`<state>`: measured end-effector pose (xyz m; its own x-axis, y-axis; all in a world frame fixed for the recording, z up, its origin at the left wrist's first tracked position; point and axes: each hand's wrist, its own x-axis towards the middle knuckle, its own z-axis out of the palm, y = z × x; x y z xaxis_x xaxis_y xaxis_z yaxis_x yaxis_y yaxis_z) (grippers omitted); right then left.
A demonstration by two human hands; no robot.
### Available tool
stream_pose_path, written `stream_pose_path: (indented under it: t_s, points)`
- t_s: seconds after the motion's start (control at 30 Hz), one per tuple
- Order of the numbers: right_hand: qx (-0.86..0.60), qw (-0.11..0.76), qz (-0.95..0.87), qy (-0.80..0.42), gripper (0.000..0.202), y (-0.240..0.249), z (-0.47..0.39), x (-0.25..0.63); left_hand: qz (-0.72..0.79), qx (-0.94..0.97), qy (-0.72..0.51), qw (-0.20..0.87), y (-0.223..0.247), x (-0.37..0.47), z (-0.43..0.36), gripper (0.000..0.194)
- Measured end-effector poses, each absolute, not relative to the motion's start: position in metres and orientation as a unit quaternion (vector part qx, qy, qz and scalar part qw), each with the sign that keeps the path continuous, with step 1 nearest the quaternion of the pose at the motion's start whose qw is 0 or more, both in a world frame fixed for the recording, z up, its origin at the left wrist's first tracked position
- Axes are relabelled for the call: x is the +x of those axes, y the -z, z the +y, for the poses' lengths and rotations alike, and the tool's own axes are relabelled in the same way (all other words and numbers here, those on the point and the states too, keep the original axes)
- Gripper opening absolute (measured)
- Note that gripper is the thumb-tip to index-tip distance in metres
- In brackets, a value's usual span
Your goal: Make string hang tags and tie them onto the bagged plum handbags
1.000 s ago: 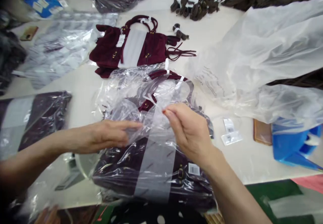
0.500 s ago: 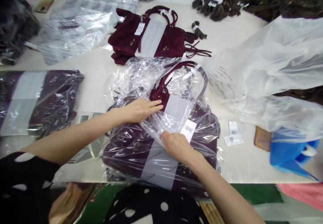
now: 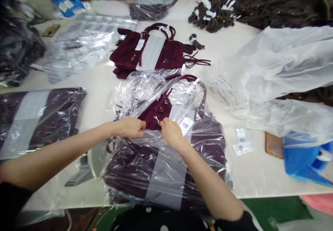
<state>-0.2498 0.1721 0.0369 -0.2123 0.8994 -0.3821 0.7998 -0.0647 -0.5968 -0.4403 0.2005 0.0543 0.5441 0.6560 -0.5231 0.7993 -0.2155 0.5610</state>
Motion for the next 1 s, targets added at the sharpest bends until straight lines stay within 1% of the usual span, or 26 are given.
stream_pose_path:
  t_s: [0.1, 0.17, 0.23, 0.3, 0.37, 0.4, 0.47, 0.5, 0.57, 0.63, 0.73, 0.77, 0.87, 0.9, 0.93, 1.0]
  points:
    - [-0.626, 0.036, -0.680, -0.379, 0.025, -0.019, 0.170, -0.248, 0.566, 0.715, 0.032, 0.408, -0.043, -0.429, 0.231, 0.019]
    - [-0.627, 0.027, -0.681, -0.378, 0.026, -0.014, 0.165, -0.242, 0.624, 0.681, -0.017, 0.384, -0.033, -0.418, 0.245, 0.020]
    - [-0.629, 0.021, -0.680, -0.376, 0.026, -0.013, 0.161, -0.237, 0.650, 0.665, -0.042, 0.365, -0.023, -0.408, 0.254, 0.022]
    - [-0.631, 0.017, -0.680, -0.374, 0.027, -0.012, 0.159, -0.234, 0.652, 0.662, -0.041, 0.368, -0.018, -0.403, 0.262, 0.026]
    - [-0.633, 0.016, -0.678, -0.373, 0.027, -0.011, 0.158, -0.233, 0.659, 0.647, -0.040, 0.381, -0.018, -0.404, 0.274, 0.025]
    - [-0.634, 0.017, -0.677, -0.373, 0.027, -0.011, 0.158, -0.233, 0.665, 0.638, -0.043, 0.387, -0.020, -0.405, 0.283, 0.022]
    - [-0.638, 0.021, -0.674, -0.373, 0.028, -0.011, 0.158, -0.232, 0.676, 0.620, -0.071, 0.391, -0.023, -0.409, 0.300, 0.010]
    - [-0.641, 0.026, -0.671, -0.372, 0.028, -0.012, 0.158, -0.232, 0.681, 0.614, -0.093, 0.389, -0.024, -0.409, 0.308, 0.010]
    - [-0.648, 0.041, -0.668, -0.364, 0.028, -0.014, 0.160, -0.231, 0.685, 0.608, -0.134, 0.378, -0.023, -0.407, 0.316, 0.025]
    - [-0.656, 0.056, -0.668, -0.347, 0.026, -0.017, 0.164, -0.231, 0.682, 0.614, -0.145, 0.371, -0.016, -0.402, 0.313, 0.031]
    - [-0.664, 0.064, -0.670, -0.326, 0.024, -0.019, 0.171, -0.231, 0.661, 0.644, -0.110, 0.370, -0.003, -0.397, 0.294, 0.029]
    - [-0.665, 0.065, -0.670, -0.324, 0.024, -0.020, 0.174, -0.231, 0.647, 0.659, -0.098, 0.371, 0.001, -0.397, 0.288, 0.032]
    - [-0.661, 0.073, -0.671, -0.328, 0.023, -0.019, 0.177, -0.233, 0.597, 0.704, -0.078, 0.376, 0.006, -0.400, 0.279, 0.049]
    - [-0.659, 0.077, -0.672, -0.330, 0.023, -0.018, 0.177, -0.233, 0.583, 0.715, -0.077, 0.378, 0.007, -0.401, 0.280, 0.050]
    - [-0.657, 0.081, -0.672, -0.330, 0.023, -0.018, 0.176, -0.233, 0.573, 0.721, -0.079, 0.381, 0.008, -0.402, 0.283, 0.045]
    - [-0.654, 0.091, -0.673, -0.333, 0.024, -0.016, 0.174, -0.232, 0.566, 0.723, -0.090, 0.386, 0.011, -0.401, 0.292, 0.031]
